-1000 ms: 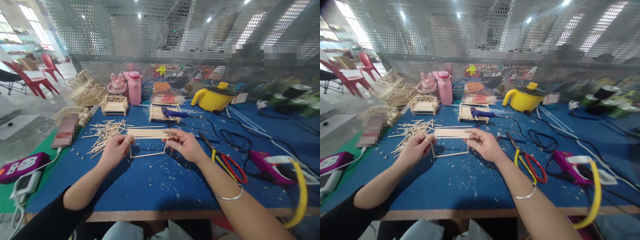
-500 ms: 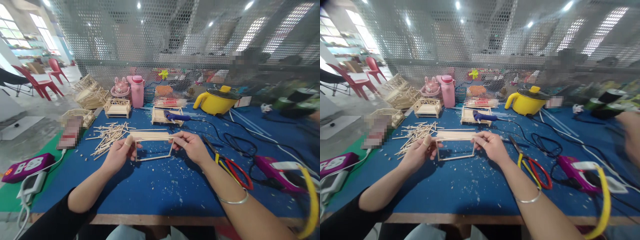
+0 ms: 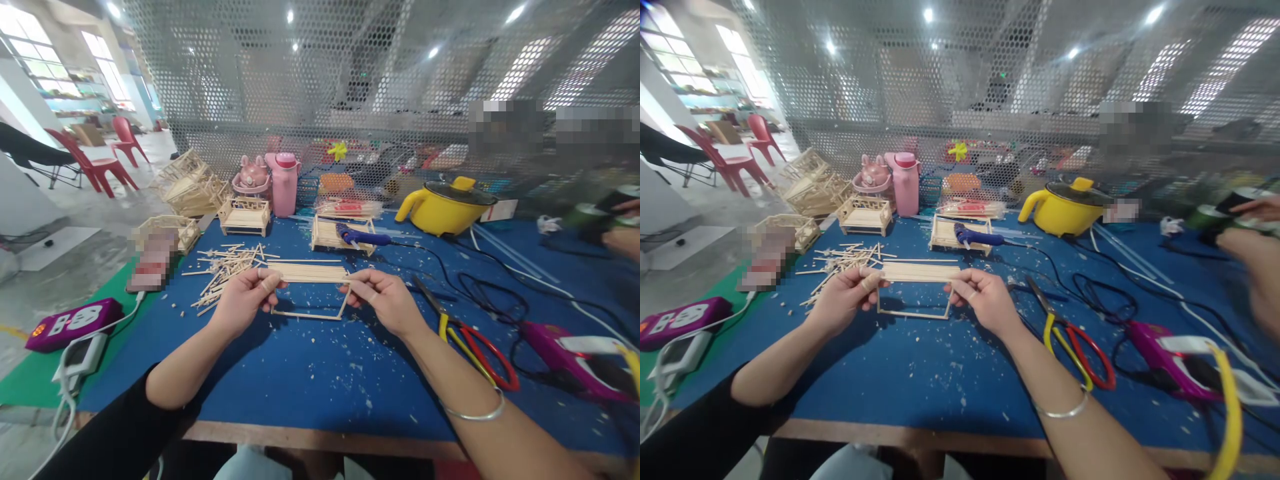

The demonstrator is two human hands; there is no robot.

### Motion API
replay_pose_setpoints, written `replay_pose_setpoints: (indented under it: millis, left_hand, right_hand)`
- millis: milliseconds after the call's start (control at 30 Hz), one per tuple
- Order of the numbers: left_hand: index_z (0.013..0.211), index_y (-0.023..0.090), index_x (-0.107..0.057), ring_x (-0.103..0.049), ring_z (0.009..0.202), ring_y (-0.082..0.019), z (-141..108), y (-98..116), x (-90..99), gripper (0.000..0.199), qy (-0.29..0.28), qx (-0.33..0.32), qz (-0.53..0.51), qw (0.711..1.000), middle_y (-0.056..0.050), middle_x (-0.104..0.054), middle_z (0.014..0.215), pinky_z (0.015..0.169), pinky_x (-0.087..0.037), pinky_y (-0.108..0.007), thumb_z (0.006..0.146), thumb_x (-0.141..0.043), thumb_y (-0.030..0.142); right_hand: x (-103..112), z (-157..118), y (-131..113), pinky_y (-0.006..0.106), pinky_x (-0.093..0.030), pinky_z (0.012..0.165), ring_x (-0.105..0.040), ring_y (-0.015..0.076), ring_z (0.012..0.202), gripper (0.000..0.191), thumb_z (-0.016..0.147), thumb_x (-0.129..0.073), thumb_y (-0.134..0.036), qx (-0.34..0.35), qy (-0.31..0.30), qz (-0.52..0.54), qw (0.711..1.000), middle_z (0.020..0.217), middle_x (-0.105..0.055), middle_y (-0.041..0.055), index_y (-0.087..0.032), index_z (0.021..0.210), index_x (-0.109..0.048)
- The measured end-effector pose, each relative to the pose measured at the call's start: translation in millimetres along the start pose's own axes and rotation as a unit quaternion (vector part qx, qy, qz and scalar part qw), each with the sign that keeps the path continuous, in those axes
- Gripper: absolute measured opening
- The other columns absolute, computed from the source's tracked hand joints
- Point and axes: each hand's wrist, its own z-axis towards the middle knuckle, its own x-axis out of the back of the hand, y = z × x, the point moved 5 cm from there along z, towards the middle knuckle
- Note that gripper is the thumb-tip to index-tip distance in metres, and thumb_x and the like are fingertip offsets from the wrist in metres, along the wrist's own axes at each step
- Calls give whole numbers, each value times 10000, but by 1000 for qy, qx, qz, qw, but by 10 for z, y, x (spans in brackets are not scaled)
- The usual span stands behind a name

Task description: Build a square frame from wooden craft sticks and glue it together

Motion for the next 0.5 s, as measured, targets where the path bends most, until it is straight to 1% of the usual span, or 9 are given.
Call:
replay_pose_setpoints:
  millis: [67,133,200,267,333,367,400,433,500]
  left_hand:
    - [934,140,-648,-430,392,-21,-3,21,26,426,14,-9,0,1000,-48,-684,776,344,-294,-148,713,-642,503]
    - [1153,198,-574,-418,383,-16,-2,33,68,530,29,-19,-17,999,-76,-687,944,323,-251,-152,762,-556,555]
    - [1258,237,-493,-435,417,-22,1,29,105,587,31,-29,-47,998,-98,-653,1077,325,-254,-151,796,-466,600]
    - [1236,208,-523,-483,503,-44,-1,12,85,602,-9,-32,-68,997,-120,-625,1127,352,-315,-146,792,-462,609]
    - [1142,164,-601,-532,608,-75,-17,-14,7,549,-74,-24,-64,995,-132,-615,1126,411,-398,-150,756,-566,552]
    - [1081,151,-636,-548,644,-87,-27,-25,-32,496,-94,-18,-58,994,-128,-622,1102,438,-427,-153,737,-616,508]
    - [1020,146,-662,-557,658,-91,-34,-33,-58,435,-97,-12,-54,994,-116,-635,1055,453,-443,-152,724,-650,465]
    - [961,144,-677,-561,656,-89,-36,-36,-70,376,-84,-7,-55,995,-100,-647,994,456,-449,-147,721,-664,433]
    - [860,136,-684,-558,622,-75,-28,-34,-60,301,-40,3,-78,996,-67,-653,871,438,-442,-128,734,-657,408]
  right_hand:
    - [18,8,3,245,-502,541,-593,115,553,244,742,-660,-397,6,20,36,999,693,-689,40,-159,799,-666]
    - [56,22,11,230,-498,520,-593,108,549,222,728,-678,-374,8,46,87,995,733,-699,42,-167,807,-658]
    - [101,37,23,203,-485,488,-581,93,528,213,697,-708,-353,-4,73,145,987,732,-700,36,-173,798,-653]
    - [131,47,33,173,-473,468,-565,76,511,215,663,-735,-338,-25,95,197,976,711,-693,25,-174,776,-654]
    - [138,52,40,153,-470,465,-551,61,501,210,643,-750,-328,-47,105,235,965,692,-682,14,-174,755,-660]
    - [133,53,42,147,-471,466,-546,55,499,205,640,-752,-323,-56,106,247,962,686,-677,9,-174,748,-663]
    - [125,52,45,143,-472,467,-546,53,501,199,640,-753,-319,-64,104,254,960,689,-676,8,-175,747,-667]
    - [112,51,49,141,-473,467,-550,54,506,194,640,-752,-315,-72,95,256,959,695,-677,9,-175,747,-671]
    - [78,47,55,144,-470,454,-568,67,524,193,649,-742,-329,-84,62,246,964,714,-683,22,-173,743,-678]
